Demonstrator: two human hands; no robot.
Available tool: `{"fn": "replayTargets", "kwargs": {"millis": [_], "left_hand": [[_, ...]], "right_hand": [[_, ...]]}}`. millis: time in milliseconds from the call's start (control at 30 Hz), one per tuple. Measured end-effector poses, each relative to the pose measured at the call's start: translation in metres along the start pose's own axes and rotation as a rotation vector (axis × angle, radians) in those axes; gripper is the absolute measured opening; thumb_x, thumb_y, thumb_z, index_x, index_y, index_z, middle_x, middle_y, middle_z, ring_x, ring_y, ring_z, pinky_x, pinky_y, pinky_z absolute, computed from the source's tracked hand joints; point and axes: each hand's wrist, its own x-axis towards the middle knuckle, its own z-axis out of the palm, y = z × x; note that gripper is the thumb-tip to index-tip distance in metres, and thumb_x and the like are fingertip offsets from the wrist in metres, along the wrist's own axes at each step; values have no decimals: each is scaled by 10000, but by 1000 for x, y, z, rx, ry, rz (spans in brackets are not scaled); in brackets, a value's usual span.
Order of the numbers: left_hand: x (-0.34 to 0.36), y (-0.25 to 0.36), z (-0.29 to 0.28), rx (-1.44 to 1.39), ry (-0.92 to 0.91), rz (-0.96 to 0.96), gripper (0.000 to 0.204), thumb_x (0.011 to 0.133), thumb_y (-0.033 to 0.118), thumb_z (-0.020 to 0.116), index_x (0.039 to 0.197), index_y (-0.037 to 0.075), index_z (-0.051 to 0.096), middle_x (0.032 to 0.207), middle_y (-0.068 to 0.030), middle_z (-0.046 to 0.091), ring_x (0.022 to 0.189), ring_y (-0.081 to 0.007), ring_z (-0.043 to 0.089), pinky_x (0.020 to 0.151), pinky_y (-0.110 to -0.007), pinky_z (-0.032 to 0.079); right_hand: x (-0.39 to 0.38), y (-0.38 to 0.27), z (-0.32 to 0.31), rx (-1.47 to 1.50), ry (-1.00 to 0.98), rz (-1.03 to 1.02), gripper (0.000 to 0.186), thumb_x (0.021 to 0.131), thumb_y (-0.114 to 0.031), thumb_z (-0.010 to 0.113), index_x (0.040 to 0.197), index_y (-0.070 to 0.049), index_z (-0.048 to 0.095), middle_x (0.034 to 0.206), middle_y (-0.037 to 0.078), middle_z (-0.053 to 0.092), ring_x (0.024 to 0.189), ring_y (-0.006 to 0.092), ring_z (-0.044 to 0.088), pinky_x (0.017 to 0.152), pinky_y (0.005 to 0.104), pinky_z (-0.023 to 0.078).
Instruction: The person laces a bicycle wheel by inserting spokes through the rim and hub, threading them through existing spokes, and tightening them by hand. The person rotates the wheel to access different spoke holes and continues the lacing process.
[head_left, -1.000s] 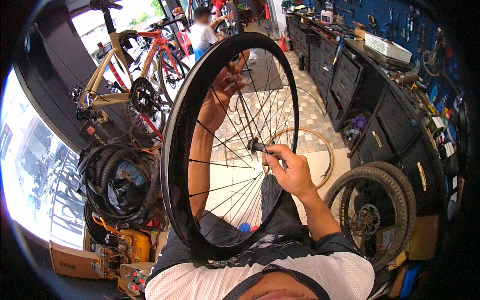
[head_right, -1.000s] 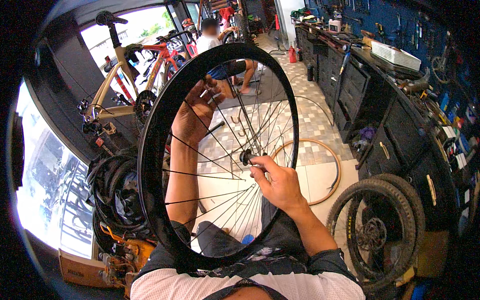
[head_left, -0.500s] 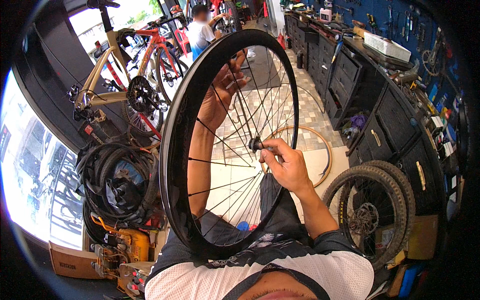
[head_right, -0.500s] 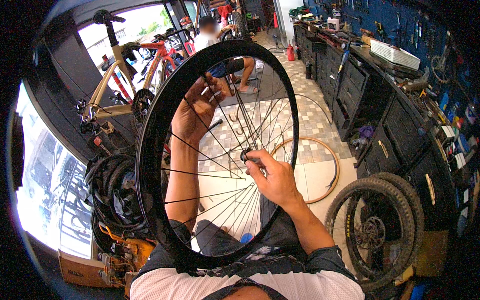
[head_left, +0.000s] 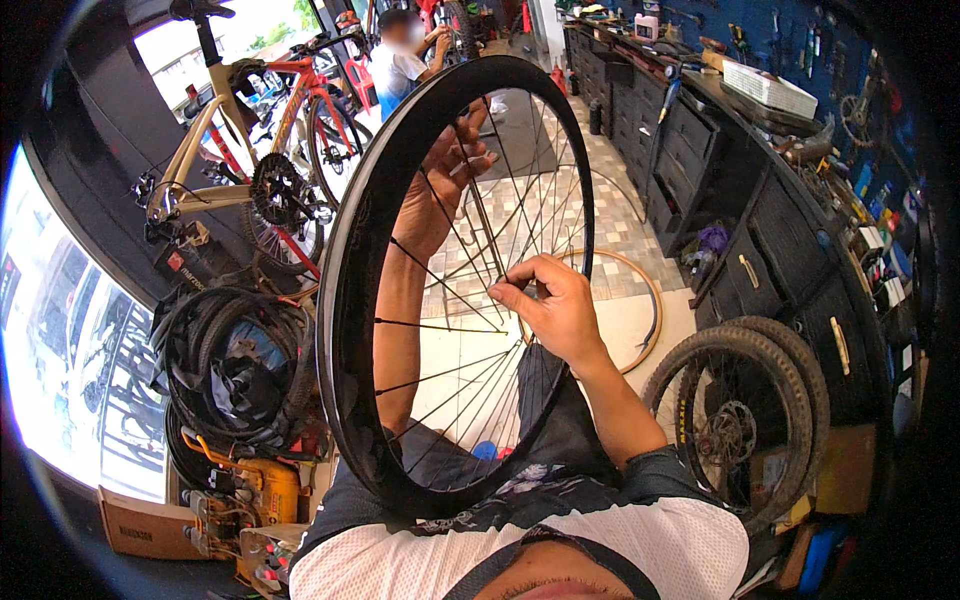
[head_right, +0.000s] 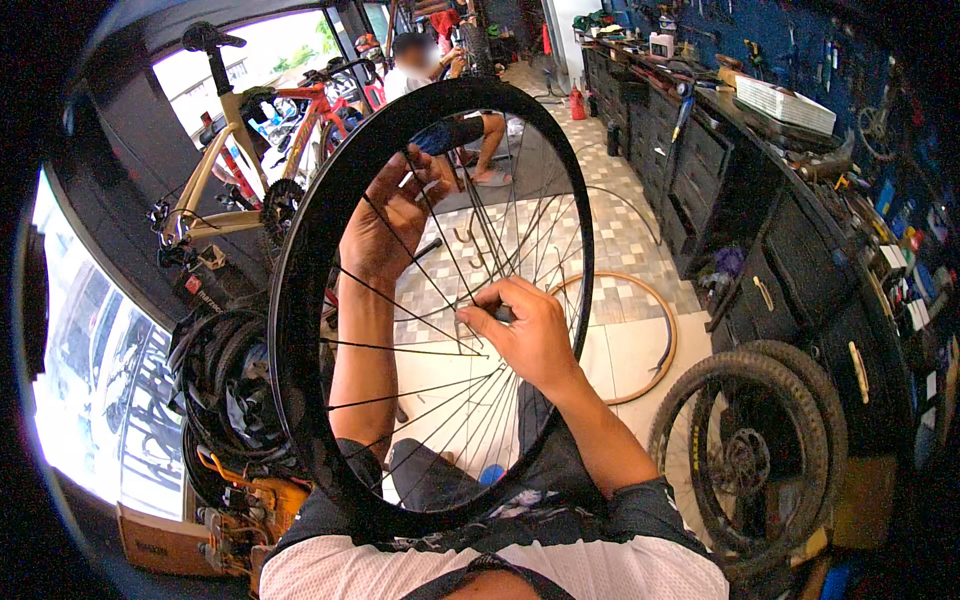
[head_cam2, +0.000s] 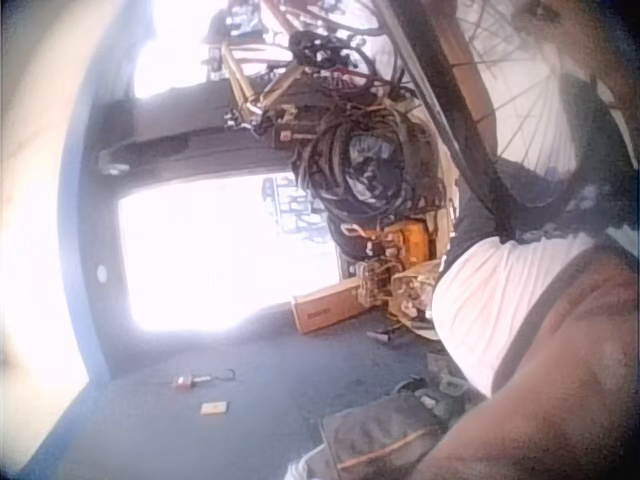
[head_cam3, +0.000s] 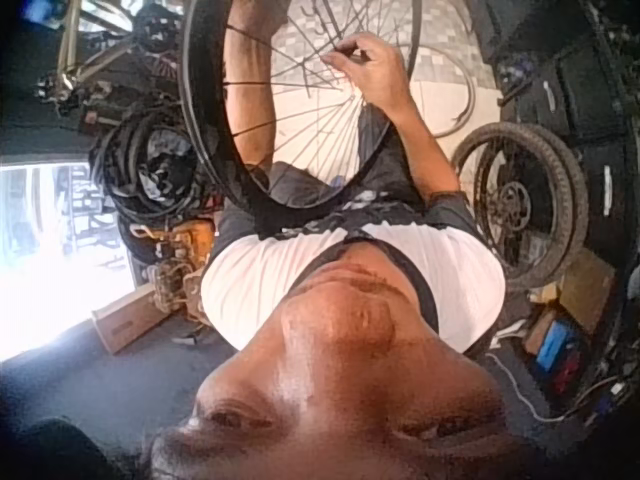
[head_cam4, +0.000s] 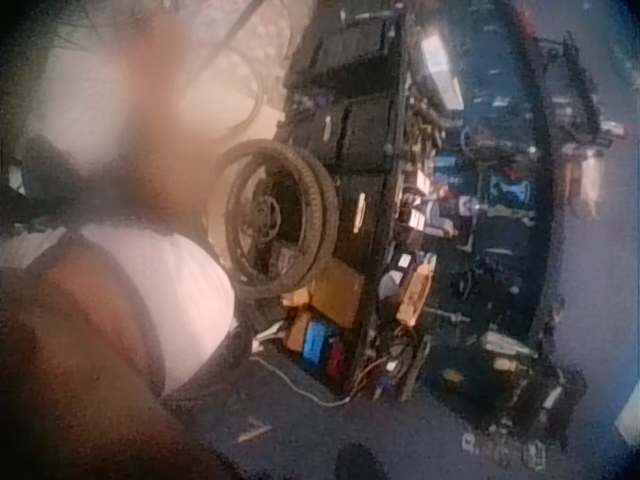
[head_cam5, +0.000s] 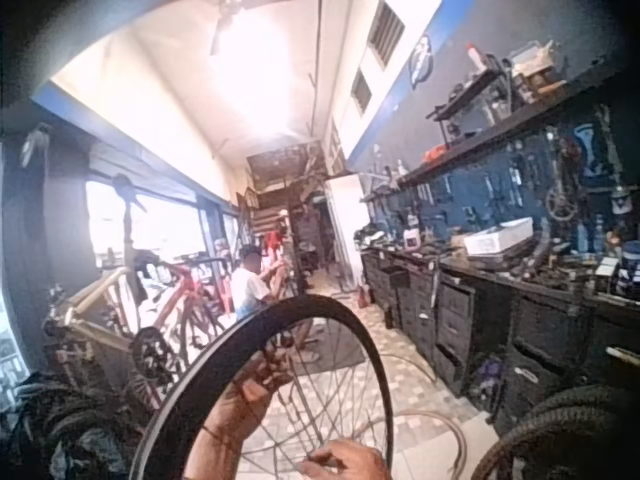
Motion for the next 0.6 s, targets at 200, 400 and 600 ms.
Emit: {"fn": "replayTargets", "kwargs": {"millis": [200, 400, 600], "left_hand": [[1, 0, -1, 58, -11, -23, 339, 1056, 252, 629, 1283, 2, 655, 1205, -105, 677, 1123, -241, 646, 1017, -442, 529], [-3, 7, -5, 92, 0, -13, 349, 1042, 265, 651, 1291, 21, 670, 1235, -110, 683, 1161, -243, 644, 1034, -458, 521], [-1, 1, -7, 91, -96, 26, 404, 1013, 305, 689, 1321, 44, 691, 1343, -113, 663, 1238, -267, 620, 1072, -467, 502]], "right_hand": [[4, 1, 7, 228, -30, 138, 221, 953, -133, 792, 1059, 40, 703, 881, 109, 770, 830, 135, 745, 726, 284, 576], [5, 0, 11, 336, -53, 159, 227, 987, -153, 759, 1105, 30, 698, 874, 96, 769, 776, 95, 714, 655, 237, 536], [18, -6, 6, 196, 60, 175, 214, 957, -186, 805, 1016, -5, 707, 771, 20, 716, 660, 59, 613, 589, 225, 471]]}}
